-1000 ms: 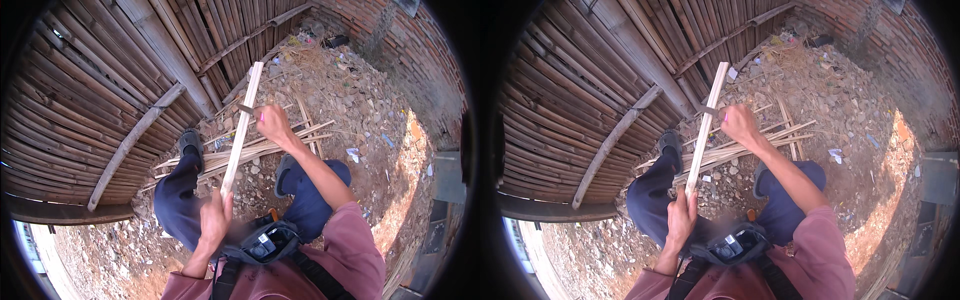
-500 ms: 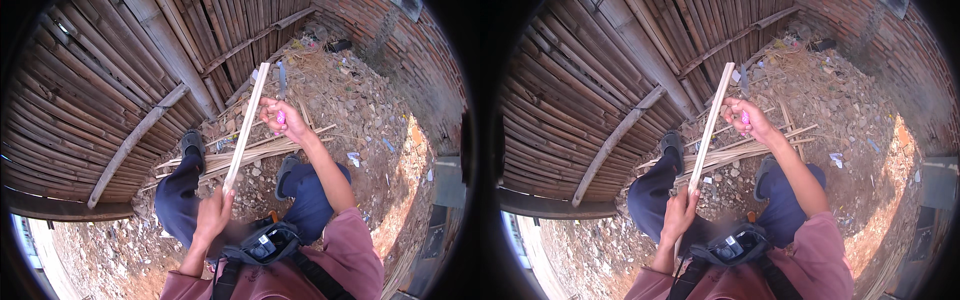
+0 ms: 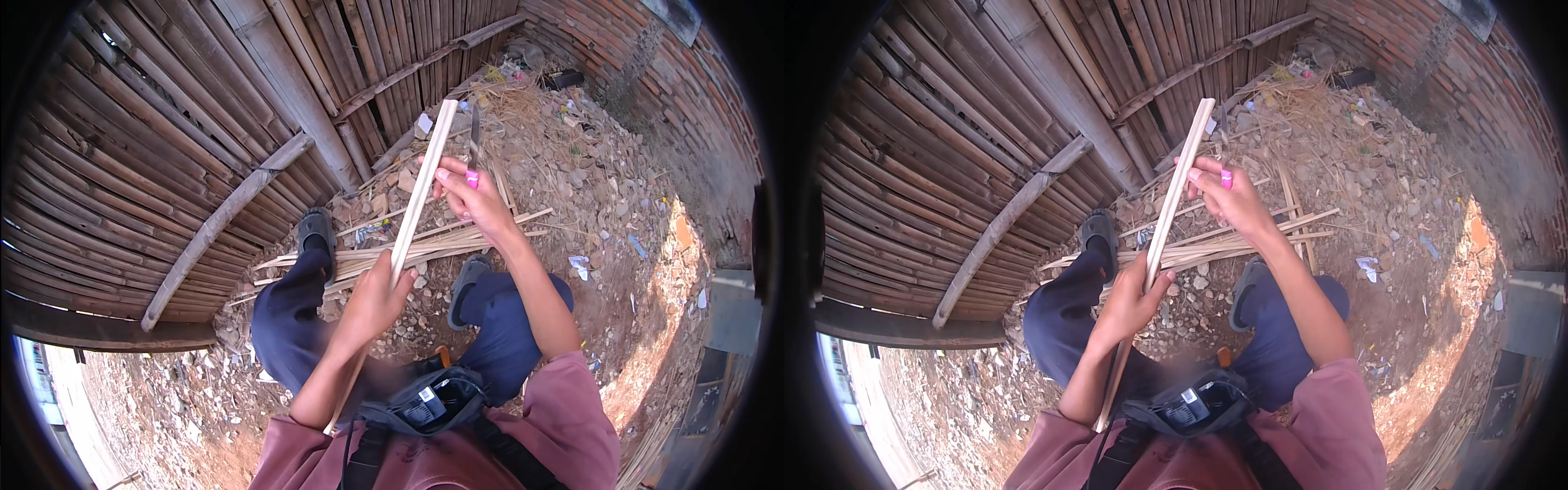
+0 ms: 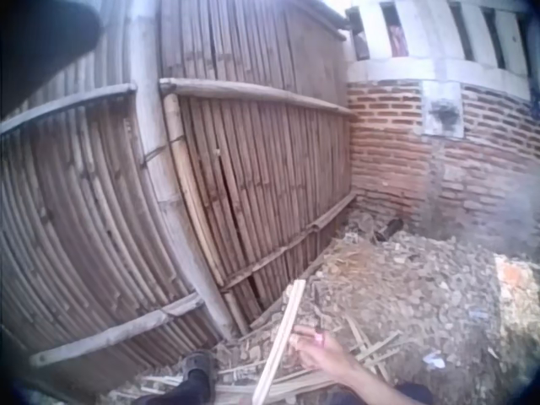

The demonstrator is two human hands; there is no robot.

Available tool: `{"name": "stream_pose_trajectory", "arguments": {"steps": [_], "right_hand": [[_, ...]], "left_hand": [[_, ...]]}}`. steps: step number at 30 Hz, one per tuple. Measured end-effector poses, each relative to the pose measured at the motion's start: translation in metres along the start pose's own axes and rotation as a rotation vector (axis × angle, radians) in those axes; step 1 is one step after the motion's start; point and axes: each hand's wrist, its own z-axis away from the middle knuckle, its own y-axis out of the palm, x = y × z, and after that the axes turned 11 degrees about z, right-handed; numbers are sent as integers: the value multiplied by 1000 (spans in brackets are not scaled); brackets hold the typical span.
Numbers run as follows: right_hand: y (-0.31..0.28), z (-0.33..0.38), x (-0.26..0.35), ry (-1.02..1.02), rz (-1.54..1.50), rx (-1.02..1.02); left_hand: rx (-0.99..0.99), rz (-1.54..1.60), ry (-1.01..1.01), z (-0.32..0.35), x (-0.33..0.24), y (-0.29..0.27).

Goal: The person whittles a strip of bamboo using a knife, shaving down the edges and surface while sitting in a dirt area.

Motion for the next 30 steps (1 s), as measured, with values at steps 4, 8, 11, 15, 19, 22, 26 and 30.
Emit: {"name": "stream_pose_trajectory", "arguments": {"steps": [4,8,11,15,19,22,26,30], "right_hand": [[-5,9,-3,-149,584,-368],[8,23,-17,-396,766,-368],[18,35,-9,-411,727,-104],[42,39,-21,-485,743,18],[53,42,-23,-464,791,54],[54,41,-27,-435,754,52],[58,41,-28,-461,724,28],[65,43,-28,-477,683,-18]], "left_hand": [[21,193,-55,-14,22,0],[59,381,-106,-13,35,2],[146,691,-259,-13,26,0],[108,861,-298,-8,28,-2],[64,885,-252,-5,30,-4],[74,791,-222,-6,37,-6],[44,748,-198,-4,34,-8],[10,711,-181,-2,30,-10]]}}
